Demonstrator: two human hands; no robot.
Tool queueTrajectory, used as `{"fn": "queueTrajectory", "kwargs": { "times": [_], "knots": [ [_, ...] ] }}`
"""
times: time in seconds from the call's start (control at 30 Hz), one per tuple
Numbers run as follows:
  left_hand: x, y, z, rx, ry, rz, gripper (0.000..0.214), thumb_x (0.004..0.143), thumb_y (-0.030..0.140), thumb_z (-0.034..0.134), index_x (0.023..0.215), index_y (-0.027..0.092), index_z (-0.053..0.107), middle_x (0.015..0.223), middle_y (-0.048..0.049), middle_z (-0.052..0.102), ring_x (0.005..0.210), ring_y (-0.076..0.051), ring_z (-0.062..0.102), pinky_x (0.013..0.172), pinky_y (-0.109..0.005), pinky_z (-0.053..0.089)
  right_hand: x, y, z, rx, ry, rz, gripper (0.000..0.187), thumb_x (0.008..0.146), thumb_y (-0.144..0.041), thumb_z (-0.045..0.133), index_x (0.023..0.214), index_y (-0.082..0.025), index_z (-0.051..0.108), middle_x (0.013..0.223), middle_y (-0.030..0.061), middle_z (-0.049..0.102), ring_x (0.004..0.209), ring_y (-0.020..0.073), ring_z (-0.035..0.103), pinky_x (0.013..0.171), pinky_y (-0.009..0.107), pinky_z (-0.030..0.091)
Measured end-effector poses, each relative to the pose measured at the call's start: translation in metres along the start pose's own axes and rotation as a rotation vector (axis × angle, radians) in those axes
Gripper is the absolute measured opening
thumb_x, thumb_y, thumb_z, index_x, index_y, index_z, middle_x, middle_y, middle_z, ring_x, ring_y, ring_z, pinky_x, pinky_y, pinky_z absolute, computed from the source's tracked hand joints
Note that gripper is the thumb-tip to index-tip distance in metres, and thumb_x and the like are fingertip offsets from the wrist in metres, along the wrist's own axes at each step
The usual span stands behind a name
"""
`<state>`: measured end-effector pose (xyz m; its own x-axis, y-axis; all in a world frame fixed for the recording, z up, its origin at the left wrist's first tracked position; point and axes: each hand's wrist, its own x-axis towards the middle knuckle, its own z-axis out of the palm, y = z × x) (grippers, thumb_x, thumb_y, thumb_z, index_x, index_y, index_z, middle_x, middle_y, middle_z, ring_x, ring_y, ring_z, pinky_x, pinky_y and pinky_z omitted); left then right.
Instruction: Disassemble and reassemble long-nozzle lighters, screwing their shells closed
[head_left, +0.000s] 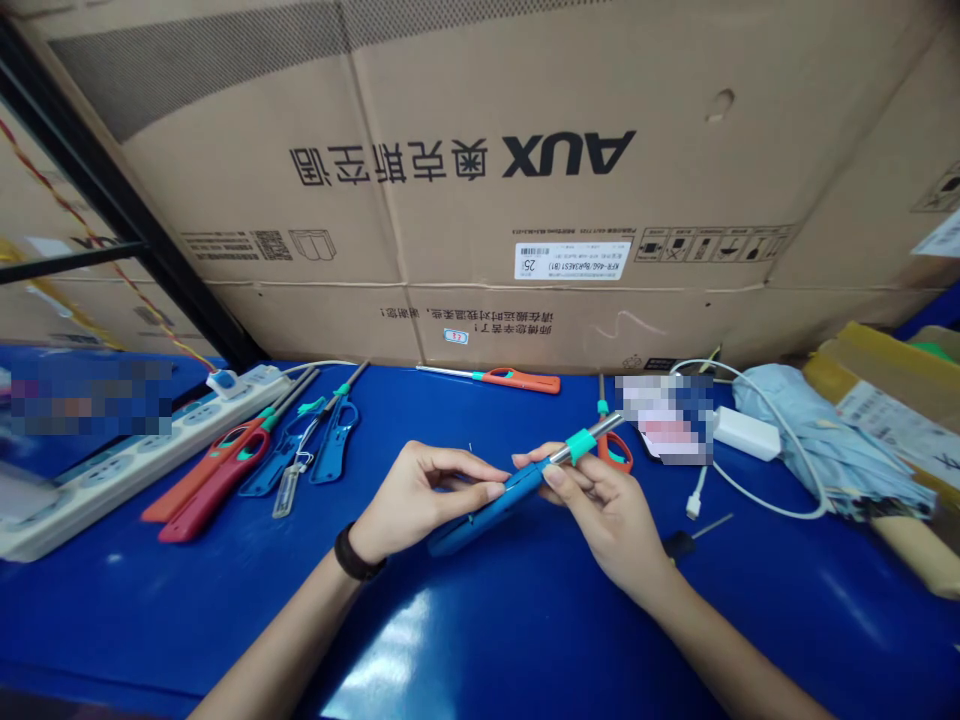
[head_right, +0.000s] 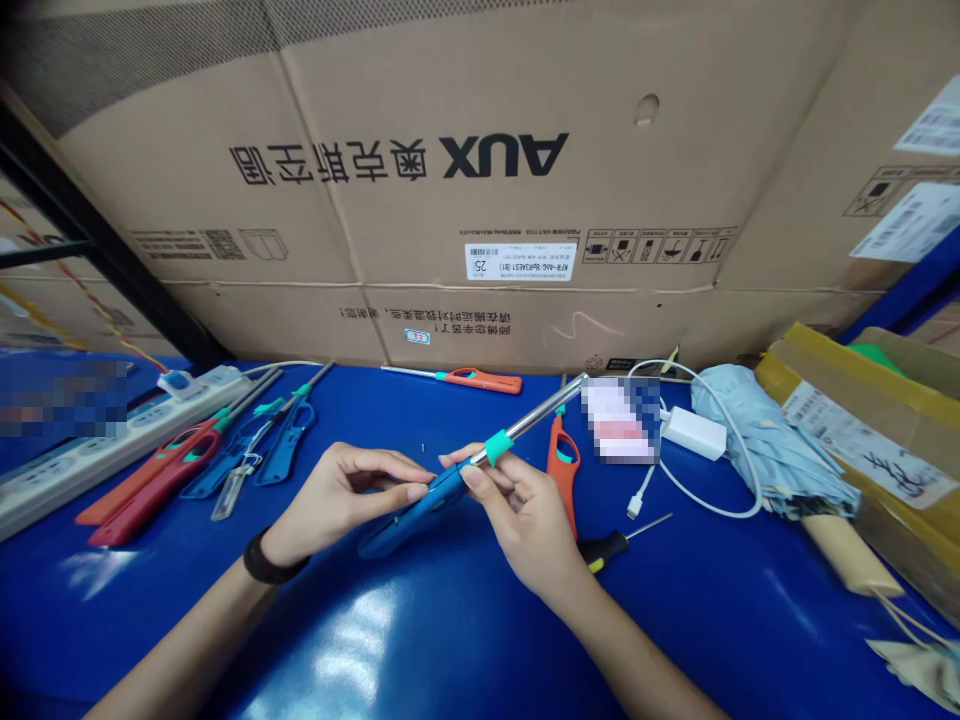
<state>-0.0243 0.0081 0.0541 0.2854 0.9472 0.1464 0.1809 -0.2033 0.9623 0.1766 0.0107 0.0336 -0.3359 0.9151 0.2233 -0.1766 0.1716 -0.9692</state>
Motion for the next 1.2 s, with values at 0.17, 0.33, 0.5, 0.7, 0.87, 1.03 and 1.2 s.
{"fn": "queueTrajectory", "kwargs": {
  "times": [0.17, 0.33, 0.5, 0.7, 0.87, 1.03, 1.2],
  "knots": [
    [-0.003, 0.003, -0.003, 0.048, -0.043, 0.042, 0.014, 0.075, 0.019, 0.071, 0.088, 0.014, 0.072, 0.08, -0.0032, 0.074, 0.07, -0.012, 0.068, 0.067, -0.016, 0.053, 0.001, 0.0, 0.001, 0.03, -0.01, 0.024, 0.023, 0.088, -0.034, 0.056, 0.105, -0.022, 0.065, 0.104, 0.0048, 0.071, 0.095, 0.018, 0.067, 0.087, 0.031, 0.053],
    [-0.004, 0.004, -0.007, 0.061, -0.119, 0.048, 0.013, 0.075, 0.017, 0.069, 0.087, 0.013, 0.065, 0.083, -0.0024, 0.07, 0.074, -0.012, 0.066, 0.073, -0.021, 0.054, 0.0, 0.001, 0.001, 0.074, -0.042, 0.039, 0.021, 0.088, -0.033, 0.057, 0.104, -0.023, 0.065, 0.103, 0.0043, 0.072, 0.094, 0.0178, 0.068, 0.088, 0.032, 0.053],
    [-0.003, 0.004, -0.007, 0.069, -0.161, 0.022, 0.01, 0.076, 0.016, 0.066, 0.085, 0.014, 0.061, 0.085, -0.0027, 0.067, 0.078, -0.013, 0.064, 0.075, -0.024, 0.054, 0.0, 0.001, 0.001, 0.102, -0.056, 0.074, 0.02, 0.087, -0.033, 0.058, 0.102, -0.022, 0.066, 0.103, 0.0043, 0.072, 0.093, 0.0166, 0.068, 0.086, 0.029, 0.054],
    [-0.001, 0.001, 0.001, 0.121, -0.077, 0.025, 0.017, 0.075, 0.014, 0.063, 0.092, 0.014, 0.064, 0.083, -0.0025, 0.067, 0.075, -0.013, 0.063, 0.064, -0.019, 0.052, 0.002, 0.002, 0.002, 0.118, -0.005, 0.144, 0.028, 0.085, -0.039, 0.06, 0.106, -0.021, 0.066, 0.102, 0.0061, 0.072, 0.095, 0.0201, 0.068, 0.083, 0.032, 0.055],
    [-0.001, 0.0, 0.009, 0.207, -0.052, 0.069, 0.028, 0.085, 0.03, 0.06, 0.109, 0.018, 0.066, 0.108, -0.0049, 0.07, 0.094, -0.018, 0.066, 0.077, -0.022, 0.052, 0.005, 0.0, -0.002, 0.099, 0.146, 0.1, 0.027, 0.084, -0.039, 0.061, 0.105, -0.022, 0.066, 0.102, 0.0059, 0.072, 0.099, 0.0206, 0.066, 0.08, 0.03, 0.056],
    [-0.003, -0.009, 0.017, 0.457, -0.075, 0.206, 0.044, 0.084, 0.034, 0.063, 0.126, 0.023, 0.053, 0.115, -0.0019, 0.068, 0.097, -0.017, 0.067, 0.084, -0.022, 0.049, 0.008, -0.001, -0.005, 0.12, 0.249, 0.055, 0.022, 0.084, -0.038, 0.061, 0.099, -0.023, 0.066, 0.104, 0.0057, 0.071, 0.099, 0.0198, 0.066, 0.079, 0.028, 0.055],
    [-0.005, -0.015, 0.02, 0.585, -0.014, 0.23, 0.035, 0.09, 0.036, 0.054, 0.122, 0.02, 0.056, 0.106, -0.0043, 0.071, 0.09, -0.018, 0.069, 0.078, -0.022, 0.05, 0.01, 0.001, -0.006, 0.137, 0.276, 0.076, 0.023, 0.084, -0.039, 0.061, 0.099, -0.022, 0.066, 0.104, 0.0064, 0.071, 0.1, 0.0201, 0.066, 0.079, 0.028, 0.055]
  ]
}}
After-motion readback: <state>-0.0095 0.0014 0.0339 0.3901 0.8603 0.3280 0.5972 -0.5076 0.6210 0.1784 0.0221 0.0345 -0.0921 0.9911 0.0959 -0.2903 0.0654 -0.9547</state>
